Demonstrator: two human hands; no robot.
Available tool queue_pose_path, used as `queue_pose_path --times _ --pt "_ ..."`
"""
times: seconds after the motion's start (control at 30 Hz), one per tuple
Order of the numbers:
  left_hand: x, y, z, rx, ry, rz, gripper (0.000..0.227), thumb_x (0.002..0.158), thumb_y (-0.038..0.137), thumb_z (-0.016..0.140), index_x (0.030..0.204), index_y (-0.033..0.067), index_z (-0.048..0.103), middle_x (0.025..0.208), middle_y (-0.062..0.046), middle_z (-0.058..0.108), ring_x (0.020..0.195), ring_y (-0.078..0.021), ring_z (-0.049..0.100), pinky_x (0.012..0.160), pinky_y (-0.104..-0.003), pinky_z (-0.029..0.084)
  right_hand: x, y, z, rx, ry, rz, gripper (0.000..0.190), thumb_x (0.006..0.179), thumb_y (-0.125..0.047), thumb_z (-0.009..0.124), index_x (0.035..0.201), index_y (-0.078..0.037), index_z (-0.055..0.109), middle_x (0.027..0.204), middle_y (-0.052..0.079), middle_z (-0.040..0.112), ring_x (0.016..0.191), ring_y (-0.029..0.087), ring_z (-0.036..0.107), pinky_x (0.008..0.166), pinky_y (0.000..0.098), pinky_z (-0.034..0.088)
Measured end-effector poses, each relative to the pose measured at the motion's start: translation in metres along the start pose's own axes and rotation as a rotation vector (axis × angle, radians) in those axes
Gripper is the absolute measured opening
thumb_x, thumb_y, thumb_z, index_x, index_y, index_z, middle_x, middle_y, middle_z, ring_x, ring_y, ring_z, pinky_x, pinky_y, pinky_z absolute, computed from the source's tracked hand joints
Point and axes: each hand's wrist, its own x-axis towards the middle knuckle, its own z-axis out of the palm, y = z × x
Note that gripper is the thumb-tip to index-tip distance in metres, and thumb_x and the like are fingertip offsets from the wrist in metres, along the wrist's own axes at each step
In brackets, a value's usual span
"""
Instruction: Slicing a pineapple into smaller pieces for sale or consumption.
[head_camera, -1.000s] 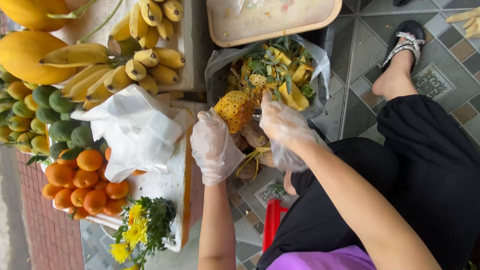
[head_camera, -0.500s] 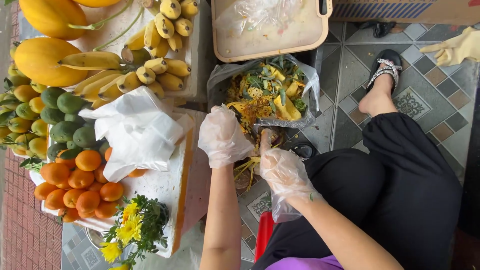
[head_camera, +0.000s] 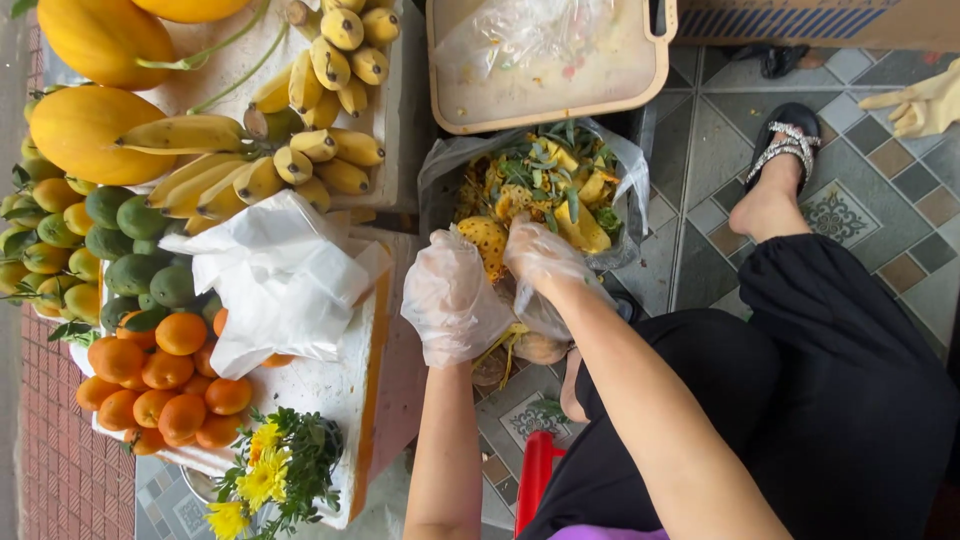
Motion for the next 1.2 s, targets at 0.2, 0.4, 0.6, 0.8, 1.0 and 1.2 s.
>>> queue_pose_path --times 0.2,0.4,0.6,0.8,1.0,1.2 --pt "-0.009 0.000 -0.007 0.038 0.016 0.026 0.018 0.090 0.019 0.069 0.093 0.0034 0.060 0.080 -0.017 0.071 0.080 -0.0375 0.074 0.065 -0.045 0.060 -0.049 0.003 -0.006 -0.331 -0.165 -0.158 0.044 0.103 0.000 0.036 0.145 0.010 0.042 0.125 0.022 0.066 0.110 0.026 0.068 0.099 0.0316 0.056" --pt "-0.028 -0.007 -0.011 0.013 0.161 0.164 0.028 0.075 0.016 0.069 0.096 0.0020 0.058 0.078 -0.016 0.069 0.073 -0.0388 0.071 0.061 -0.045 0.058 -0.055 0.039 0.025 -0.554 -0.233 -0.163 0.038 0.103 -0.002 0.041 0.137 0.013 0.049 0.126 0.021 0.065 0.109 0.025 0.066 0.098 0.0331 0.054" --pt "-0.032 -0.048 0.028 0.194 0.083 0.096 0.016 0.105 0.023 0.063 0.098 0.0089 0.057 0.076 -0.011 0.064 0.076 -0.0336 0.069 0.067 -0.044 0.057 -0.059 0.019 -0.003 0.056 0.038 -0.018 0.046 0.103 -0.015 0.036 0.144 0.005 0.040 0.110 0.023 0.063 0.096 0.031 0.063 0.084 0.0423 0.050" --pt "-0.034 -0.032 0.005 0.032 0.116 0.204 0.021 0.083 0.013 0.070 0.097 0.0029 0.058 0.073 -0.012 0.064 0.074 -0.0368 0.067 0.065 -0.045 0.053 -0.168 -0.025 -0.068 -0.483 -0.179 -0.175 0.067 0.099 -0.003 0.043 0.157 0.020 0.016 0.091 0.013 0.069 0.081 0.021 0.068 0.072 0.0290 0.058" --pt "-0.042 -0.043 0.017 0.008 0.127 0.221 0.021 0.081 0.010 0.070 0.097 0.0011 0.059 0.074 -0.014 0.063 0.074 -0.0381 0.065 0.065 -0.046 0.053 -0.135 -0.009 -0.035 -0.763 -0.026 -0.382 0.068 0.091 -0.003 0.051 0.149 0.022 0.026 0.086 0.012 0.068 0.075 0.017 0.065 0.068 0.0255 0.056" --pt "-0.028 -0.062 0.028 0.018 0.156 0.246 0.021 0.079 0.007 0.069 0.096 -0.0007 0.060 0.075 -0.016 0.062 0.074 -0.0394 0.064 0.065 -0.046 0.052 -0.035 0.000 -0.026 -0.327 -0.297 -0.023 0.039 0.111 -0.009 0.031 0.139 0.014 0.046 0.077 0.009 0.057 0.063 0.015 0.056 0.058 0.0275 0.055"
